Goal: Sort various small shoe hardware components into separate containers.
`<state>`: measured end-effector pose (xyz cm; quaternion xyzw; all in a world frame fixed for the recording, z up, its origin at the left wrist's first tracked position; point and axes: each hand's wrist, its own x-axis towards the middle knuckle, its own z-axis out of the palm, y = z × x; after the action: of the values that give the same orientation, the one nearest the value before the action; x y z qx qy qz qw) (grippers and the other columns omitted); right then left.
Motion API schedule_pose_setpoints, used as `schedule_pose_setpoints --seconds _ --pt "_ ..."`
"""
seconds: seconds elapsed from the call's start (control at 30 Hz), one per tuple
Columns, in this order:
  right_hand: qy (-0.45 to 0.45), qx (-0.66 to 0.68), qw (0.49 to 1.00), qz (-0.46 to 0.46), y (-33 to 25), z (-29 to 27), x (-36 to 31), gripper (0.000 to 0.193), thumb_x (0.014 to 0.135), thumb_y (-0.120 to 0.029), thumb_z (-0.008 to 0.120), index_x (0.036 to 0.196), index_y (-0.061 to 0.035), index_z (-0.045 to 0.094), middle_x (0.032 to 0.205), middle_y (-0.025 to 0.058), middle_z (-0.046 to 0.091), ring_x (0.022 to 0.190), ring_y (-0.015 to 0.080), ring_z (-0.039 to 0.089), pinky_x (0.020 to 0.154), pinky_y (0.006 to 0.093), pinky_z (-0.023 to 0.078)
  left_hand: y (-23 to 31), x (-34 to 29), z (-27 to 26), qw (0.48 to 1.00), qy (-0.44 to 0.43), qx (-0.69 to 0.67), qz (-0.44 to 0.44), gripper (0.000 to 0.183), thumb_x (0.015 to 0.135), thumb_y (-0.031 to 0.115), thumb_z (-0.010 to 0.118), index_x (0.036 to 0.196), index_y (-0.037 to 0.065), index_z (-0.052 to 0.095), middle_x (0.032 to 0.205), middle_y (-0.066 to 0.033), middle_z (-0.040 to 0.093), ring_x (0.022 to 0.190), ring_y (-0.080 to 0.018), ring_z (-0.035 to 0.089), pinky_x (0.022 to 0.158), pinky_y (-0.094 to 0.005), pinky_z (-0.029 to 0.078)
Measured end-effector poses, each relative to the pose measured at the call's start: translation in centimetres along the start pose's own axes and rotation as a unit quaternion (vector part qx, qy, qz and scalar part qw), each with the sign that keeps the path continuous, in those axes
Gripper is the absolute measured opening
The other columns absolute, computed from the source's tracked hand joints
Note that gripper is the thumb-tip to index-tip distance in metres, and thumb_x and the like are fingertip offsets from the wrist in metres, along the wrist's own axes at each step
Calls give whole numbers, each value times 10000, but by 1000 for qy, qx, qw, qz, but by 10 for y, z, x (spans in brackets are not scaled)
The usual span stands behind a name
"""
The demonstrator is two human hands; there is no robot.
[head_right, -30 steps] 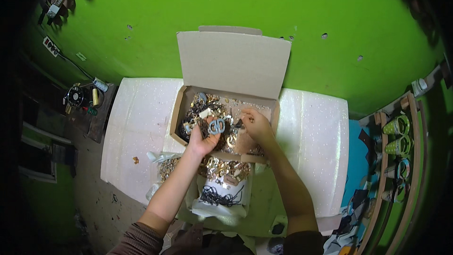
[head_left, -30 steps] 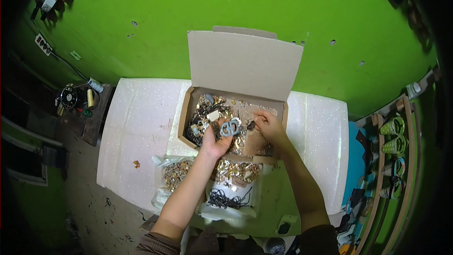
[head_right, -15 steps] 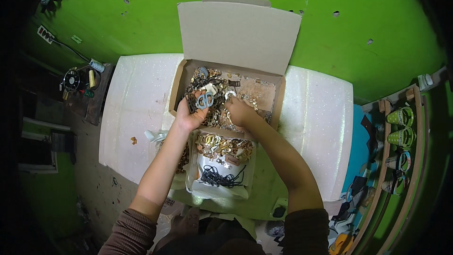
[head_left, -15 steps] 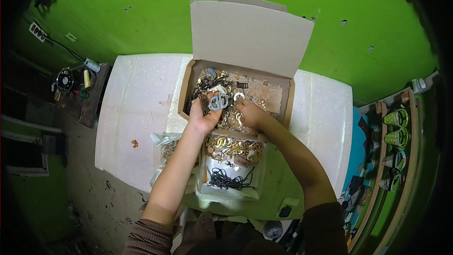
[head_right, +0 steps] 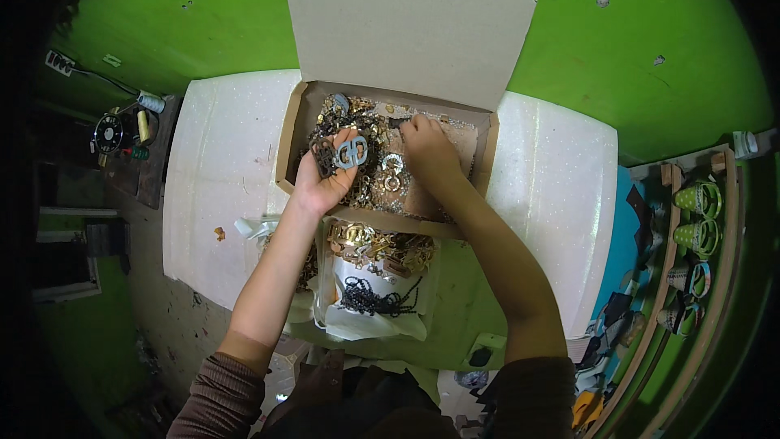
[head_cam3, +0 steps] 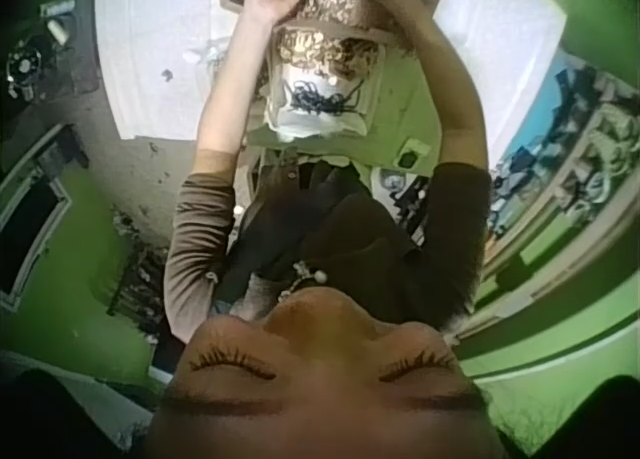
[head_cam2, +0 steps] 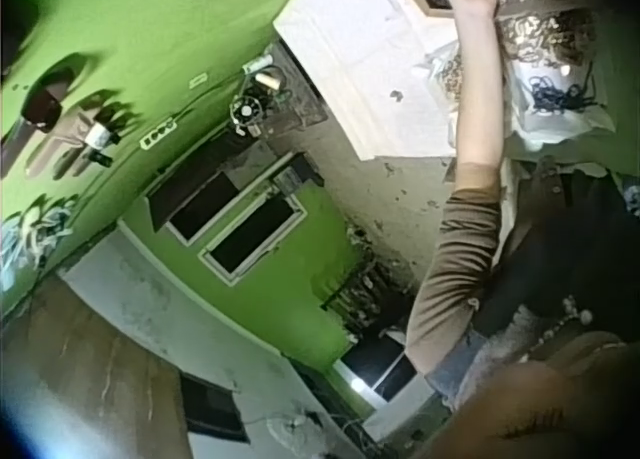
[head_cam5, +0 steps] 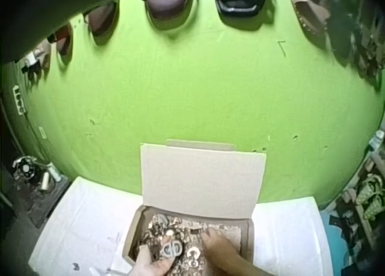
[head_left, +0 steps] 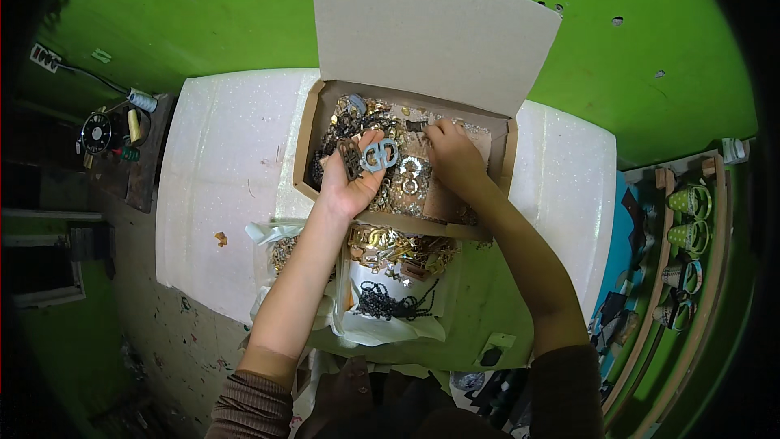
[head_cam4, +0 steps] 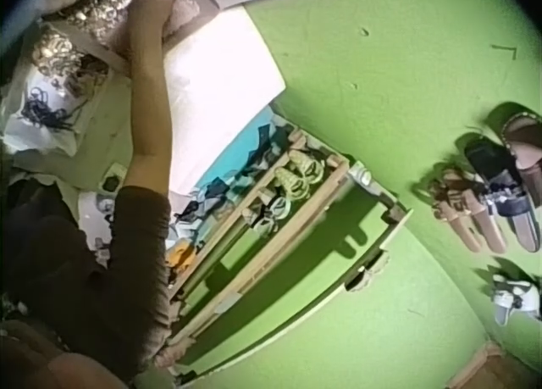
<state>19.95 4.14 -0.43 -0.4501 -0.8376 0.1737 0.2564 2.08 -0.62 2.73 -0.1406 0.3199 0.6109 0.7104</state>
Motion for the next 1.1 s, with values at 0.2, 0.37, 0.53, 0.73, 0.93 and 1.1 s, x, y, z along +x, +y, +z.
schedule_pose_setpoints --seconds 0.2,0.37,0.53,0.73,0.93,1.1 --pt "-376 117 919 10 -22 8 -14 307 671 -31 539 977 -11 540 974 157 511 922 304 501 784 369 415 -1 6 -7 999 -13 -15 -31 287 889 146 342 1058 -25 498 1051 -126 558 929 -212 553 824 -347 479" --pt "-423 128 895 52 -31 24 -27 367 675 8 479 1039 -1 526 1111 181 456 1020 304 470 857 340 387 0 8 -15 999 -32 -14 -32 296 893 155 331 1058 -26 498 1053 -126 556 923 -208 555 822 -343 481" --pt "-455 173 869 89 -26 26 -22 316 688 -28 519 1003 -32 546 985 139 539 914 254 528 789 316 417 -5 6 -15 1000 -10 -12 -17 325 904 190 318 1084 -23 486 1069 -115 547 909 -210 554 817 -334 480" --pt "-460 221 853 109 -14 23 -21 168 692 -79 589 855 -44 607 805 68 613 710 159 565 664 274 442 -5 5 -17 999 -21 -26 -36 287 912 192 306 1044 34 507 1087 -94 558 954 -207 557 811 -363 483" --pt "-394 447 744 303 -16 -32 -8 187 695 -104 644 867 -38 611 805 33 610 695 113 559 623 242 449 -12 7 -17 1000 -6 -16 -18 344 907 203 311 1114 -22 470 1059 -110 548 900 -210 547 810 -332 473" --pt "-251 532 772 241 -45 -55 15 211 741 -80 598 927 19 599 797 57 603 743 115 556 679 212 437 -21 12 -19 1000 -15 -24 -12 326 908 203 300 1093 -15 456 1038 -122 537 862 -216 558 765 -324 494"
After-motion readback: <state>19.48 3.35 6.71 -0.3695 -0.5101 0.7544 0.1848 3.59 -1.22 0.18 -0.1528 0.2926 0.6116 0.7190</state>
